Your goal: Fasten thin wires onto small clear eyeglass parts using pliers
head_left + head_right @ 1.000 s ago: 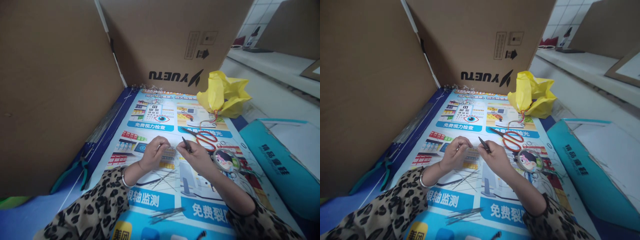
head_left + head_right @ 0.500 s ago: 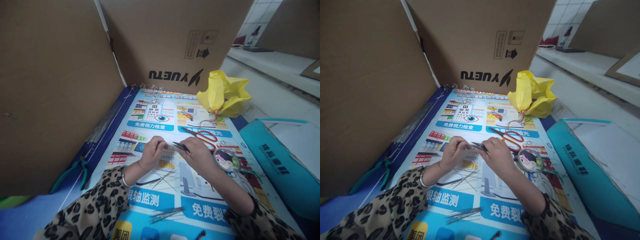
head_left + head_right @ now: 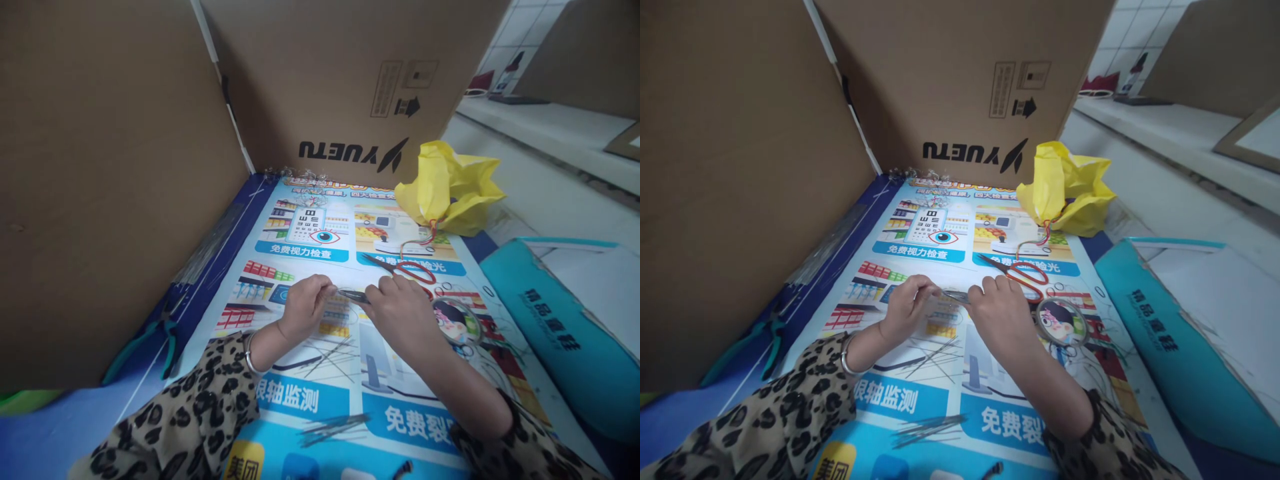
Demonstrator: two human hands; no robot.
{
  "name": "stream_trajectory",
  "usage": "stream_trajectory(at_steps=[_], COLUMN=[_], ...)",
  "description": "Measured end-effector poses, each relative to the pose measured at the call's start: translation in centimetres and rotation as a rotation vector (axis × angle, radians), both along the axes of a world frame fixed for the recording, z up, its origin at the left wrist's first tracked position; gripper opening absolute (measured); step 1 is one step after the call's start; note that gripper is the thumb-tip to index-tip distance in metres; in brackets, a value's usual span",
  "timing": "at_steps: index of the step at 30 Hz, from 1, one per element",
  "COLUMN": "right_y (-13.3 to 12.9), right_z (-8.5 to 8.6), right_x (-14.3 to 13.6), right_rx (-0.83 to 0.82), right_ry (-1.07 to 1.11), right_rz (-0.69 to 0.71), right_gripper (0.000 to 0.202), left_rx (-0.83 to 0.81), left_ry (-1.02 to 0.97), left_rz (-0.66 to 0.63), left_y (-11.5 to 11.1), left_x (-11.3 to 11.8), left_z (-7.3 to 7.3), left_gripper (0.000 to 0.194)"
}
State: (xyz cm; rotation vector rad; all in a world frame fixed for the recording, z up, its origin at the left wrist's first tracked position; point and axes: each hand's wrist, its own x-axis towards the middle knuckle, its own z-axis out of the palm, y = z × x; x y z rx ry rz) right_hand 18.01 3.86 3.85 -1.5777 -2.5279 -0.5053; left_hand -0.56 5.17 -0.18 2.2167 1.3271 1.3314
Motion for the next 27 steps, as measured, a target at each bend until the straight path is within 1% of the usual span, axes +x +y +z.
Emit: stream_trajectory(at_steps=[11, 17, 27], right_y=[-0.12, -0.05, -0.27], right_z=[-0.16, -0.04, 0.08], right_x=[-0.03, 0.06, 0.00], right_rx=[-0.029, -0.017, -0.029], right_ry=[-0.001, -0.005, -0.011], right_rz=[0.013, -0.002, 0.011], right_gripper=[0.020, 0.018, 0.017], left_rx=[0.071, 0.055, 0.088], left_ry=[0.065, 0.076, 0.093], left_rz=[-0.008, -0.015, -0.016], left_y=[0.13, 0.16, 0.23], left_x=[0.06, 0.06, 0.07], left_z=[-0.08, -0.11, -0.27], left_gripper=[0.020, 0.021, 0.018])
